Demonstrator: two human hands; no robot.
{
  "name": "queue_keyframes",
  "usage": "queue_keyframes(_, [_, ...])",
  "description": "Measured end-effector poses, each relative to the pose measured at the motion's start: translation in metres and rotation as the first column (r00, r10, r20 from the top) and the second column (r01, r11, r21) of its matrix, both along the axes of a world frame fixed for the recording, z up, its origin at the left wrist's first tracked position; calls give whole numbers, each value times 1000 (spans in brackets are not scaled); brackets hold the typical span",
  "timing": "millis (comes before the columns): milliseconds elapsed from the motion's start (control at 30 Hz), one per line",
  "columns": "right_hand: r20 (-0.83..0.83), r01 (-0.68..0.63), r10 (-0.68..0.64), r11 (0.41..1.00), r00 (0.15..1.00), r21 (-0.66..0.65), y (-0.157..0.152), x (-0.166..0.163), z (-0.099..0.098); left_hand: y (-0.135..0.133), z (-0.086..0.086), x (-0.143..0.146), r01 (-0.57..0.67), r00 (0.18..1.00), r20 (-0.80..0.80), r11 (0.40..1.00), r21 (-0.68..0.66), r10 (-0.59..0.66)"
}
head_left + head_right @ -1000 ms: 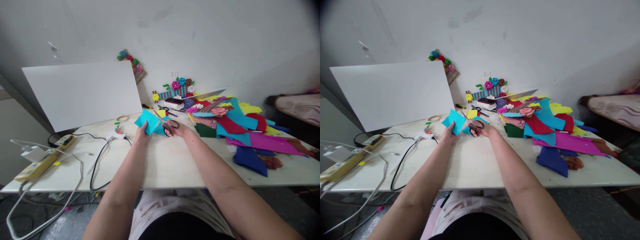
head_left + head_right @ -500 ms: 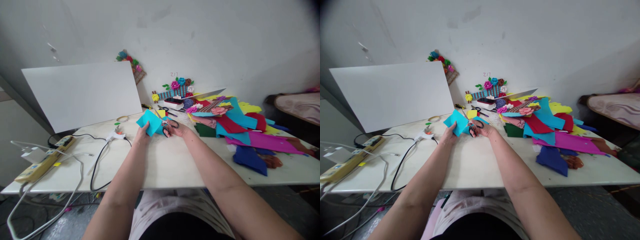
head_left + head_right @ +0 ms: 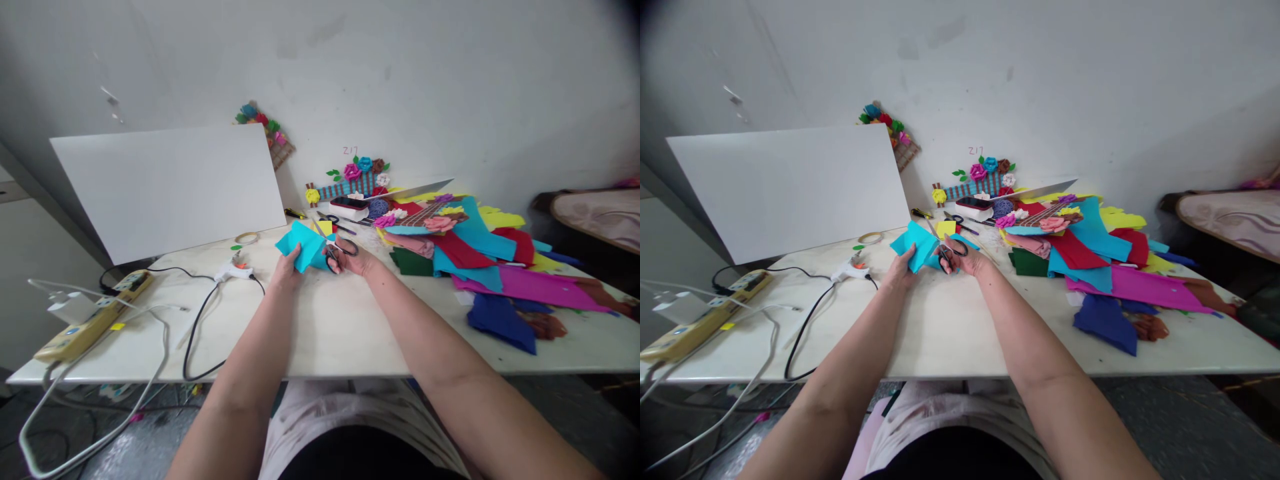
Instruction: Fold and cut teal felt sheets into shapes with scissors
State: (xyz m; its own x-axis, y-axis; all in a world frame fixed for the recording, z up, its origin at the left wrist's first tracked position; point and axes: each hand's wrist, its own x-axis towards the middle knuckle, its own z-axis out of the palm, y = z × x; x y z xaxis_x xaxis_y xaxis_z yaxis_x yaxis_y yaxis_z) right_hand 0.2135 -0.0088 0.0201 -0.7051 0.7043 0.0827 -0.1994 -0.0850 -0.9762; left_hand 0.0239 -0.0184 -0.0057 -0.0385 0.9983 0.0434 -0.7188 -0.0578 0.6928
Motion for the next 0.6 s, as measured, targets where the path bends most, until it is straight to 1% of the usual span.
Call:
queue_keyframes(133, [-17, 4, -3, 1000, 1000, 19, 0, -1, -1, 1, -1, -1, -4, 1000, -12, 1000, 6, 4])
queue_keyframes(267, [-34, 45, -43, 998, 998, 51, 2, -2, -4, 1, -1, -1, -21, 1000, -16, 1000, 20, 22])
queue_keyframes(500, [-10, 97, -96, 985, 995, 144, 0, -6, -3, 1, 1, -1, -41, 999, 7, 999, -3, 41])
queue_keyframes(600, [-2, 104, -105, 982, 994, 160, 0, -6, -3, -1, 3, -1, -55, 998, 4, 998, -16, 55])
